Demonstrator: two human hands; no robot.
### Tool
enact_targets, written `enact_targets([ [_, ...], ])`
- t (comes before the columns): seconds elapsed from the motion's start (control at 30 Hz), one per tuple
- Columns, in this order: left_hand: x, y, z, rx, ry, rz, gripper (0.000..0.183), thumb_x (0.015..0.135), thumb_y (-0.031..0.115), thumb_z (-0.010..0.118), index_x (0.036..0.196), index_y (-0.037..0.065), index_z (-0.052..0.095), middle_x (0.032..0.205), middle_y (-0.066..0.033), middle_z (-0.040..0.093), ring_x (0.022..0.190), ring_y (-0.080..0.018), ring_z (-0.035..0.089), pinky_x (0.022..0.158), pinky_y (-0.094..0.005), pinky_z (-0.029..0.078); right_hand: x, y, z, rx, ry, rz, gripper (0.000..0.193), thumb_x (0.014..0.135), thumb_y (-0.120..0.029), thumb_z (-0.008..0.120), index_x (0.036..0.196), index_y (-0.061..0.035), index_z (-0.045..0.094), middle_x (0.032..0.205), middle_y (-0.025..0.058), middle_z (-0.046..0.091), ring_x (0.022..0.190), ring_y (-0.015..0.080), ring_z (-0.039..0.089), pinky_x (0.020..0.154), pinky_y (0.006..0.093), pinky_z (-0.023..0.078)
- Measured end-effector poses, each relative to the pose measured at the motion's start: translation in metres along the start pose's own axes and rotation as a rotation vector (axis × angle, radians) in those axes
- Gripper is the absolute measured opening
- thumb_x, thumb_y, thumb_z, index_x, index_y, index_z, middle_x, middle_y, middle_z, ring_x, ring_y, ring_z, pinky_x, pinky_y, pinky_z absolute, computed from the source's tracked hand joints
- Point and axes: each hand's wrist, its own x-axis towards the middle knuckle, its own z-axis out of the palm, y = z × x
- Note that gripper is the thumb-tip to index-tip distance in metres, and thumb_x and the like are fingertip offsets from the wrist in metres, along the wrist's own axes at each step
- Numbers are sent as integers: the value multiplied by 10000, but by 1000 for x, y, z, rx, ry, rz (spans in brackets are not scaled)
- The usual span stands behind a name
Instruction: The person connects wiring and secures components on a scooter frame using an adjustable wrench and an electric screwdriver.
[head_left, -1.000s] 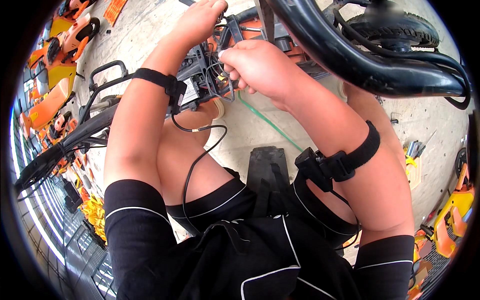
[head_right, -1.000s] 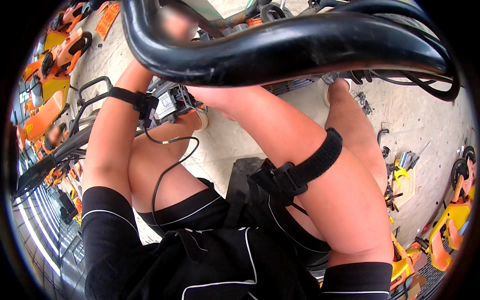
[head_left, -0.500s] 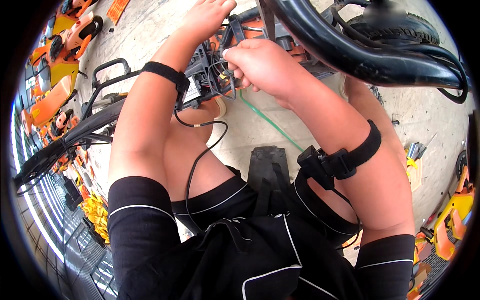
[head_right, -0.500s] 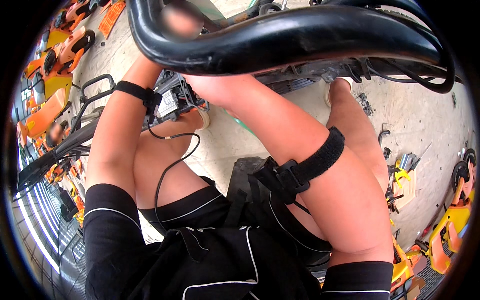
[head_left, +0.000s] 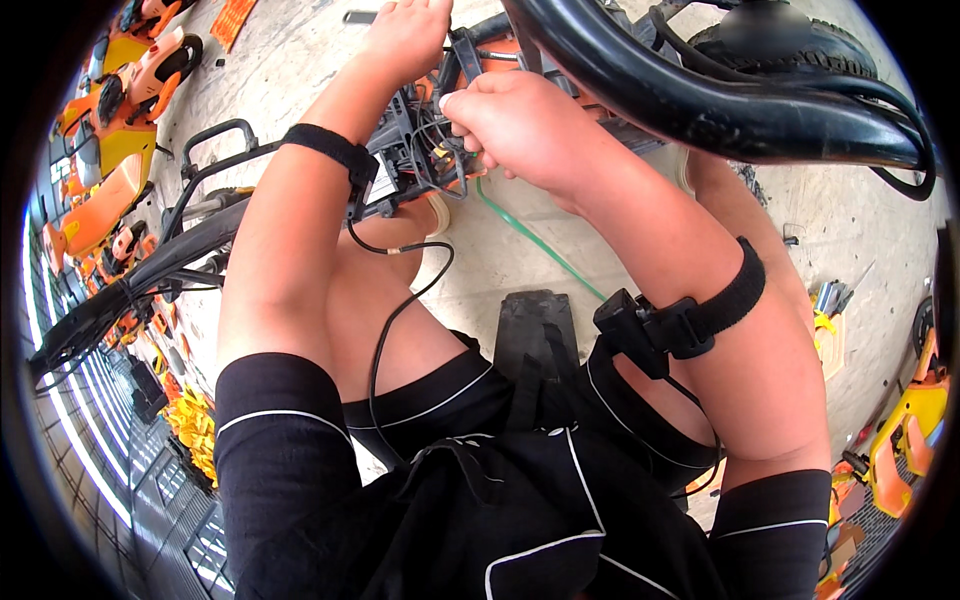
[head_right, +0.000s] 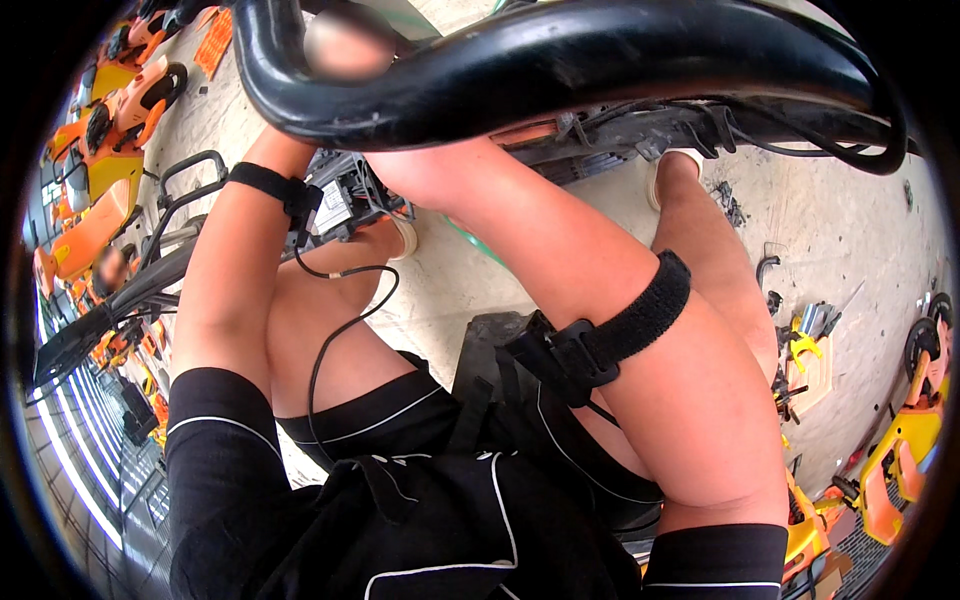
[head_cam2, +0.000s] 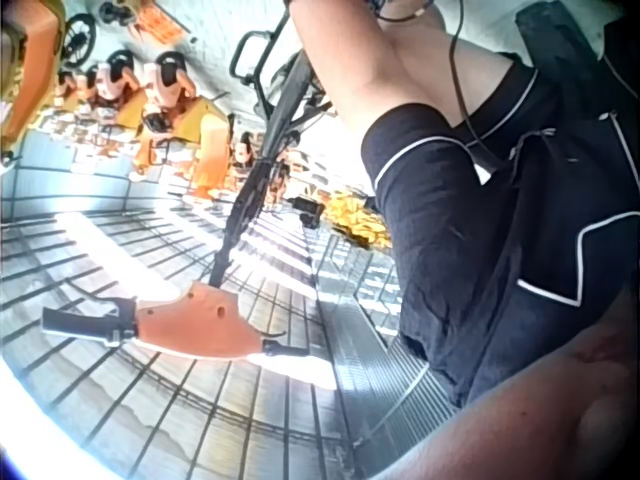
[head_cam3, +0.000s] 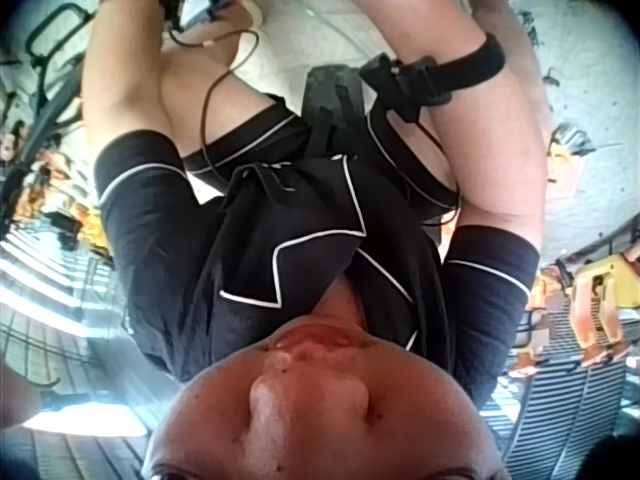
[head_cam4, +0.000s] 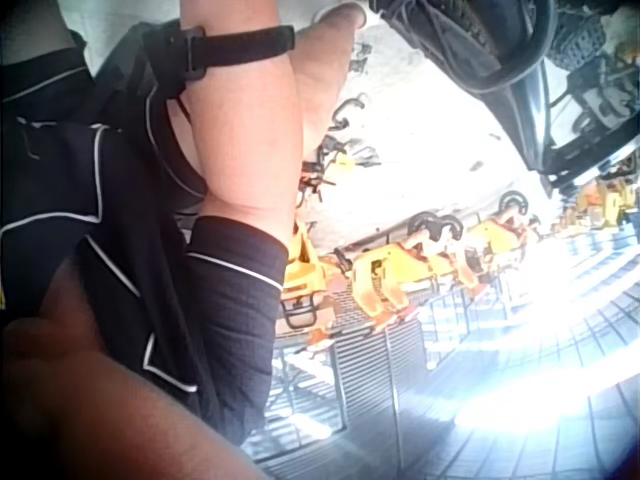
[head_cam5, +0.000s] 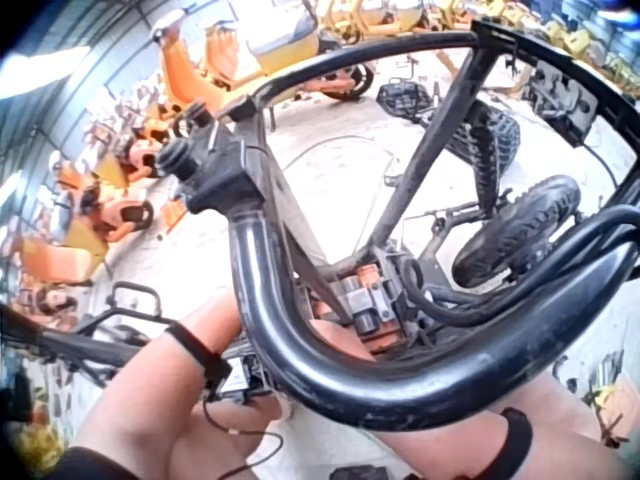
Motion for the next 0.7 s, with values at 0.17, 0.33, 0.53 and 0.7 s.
enact_targets([
  [0.17, 0, 4, -1, -2, -6, -46, 494, 1020, 240, 597, 1411, -35, 472, 1215, -152, 648, 949, -260, 725, 826, -365, 629, 1, 2, 1, -48, -1, 26, 312, 977, -334, 606, 925, -32, 662, 809, 3, 611, 713, 96, 564, 640, 273, 453],
  [0.33, 2, 7, -2, -36, -31, -104, 503, 1024, 246, 590, 1416, -41, 459, 1221, -162, 643, 945, -269, 728, 819, -374, 636, 1, 3, 5, -149, 11, 87, 336, 977, -325, 618, 989, 5, 678, 862, 37, 639, 807, 128, 596, 733, 304, 494],
  [0.53, 11, 6, -6, -334, -189, -265, 513, 1030, 254, 580, 1421, -49, 444, 1230, -173, 637, 941, -280, 730, 810, -384, 646, 3, 8, 6, -168, -7, 94, 346, 976, -322, 620, 1015, 16, 682, 909, 55, 649, 869, 146, 607, 776, 324, 506],
  [0.7, 13, -2, -2, -728, -343, -444, 522, 1035, 260, 573, 1425, -55, 431, 1237, -182, 633, 937, -290, 733, 803, -392, 654, 4, 10, 4, -184, -2, 104, 339, 971, -317, 620, 1004, 15, 678, 913, 55, 647, 873, 143, 607, 771, 324, 507],
])
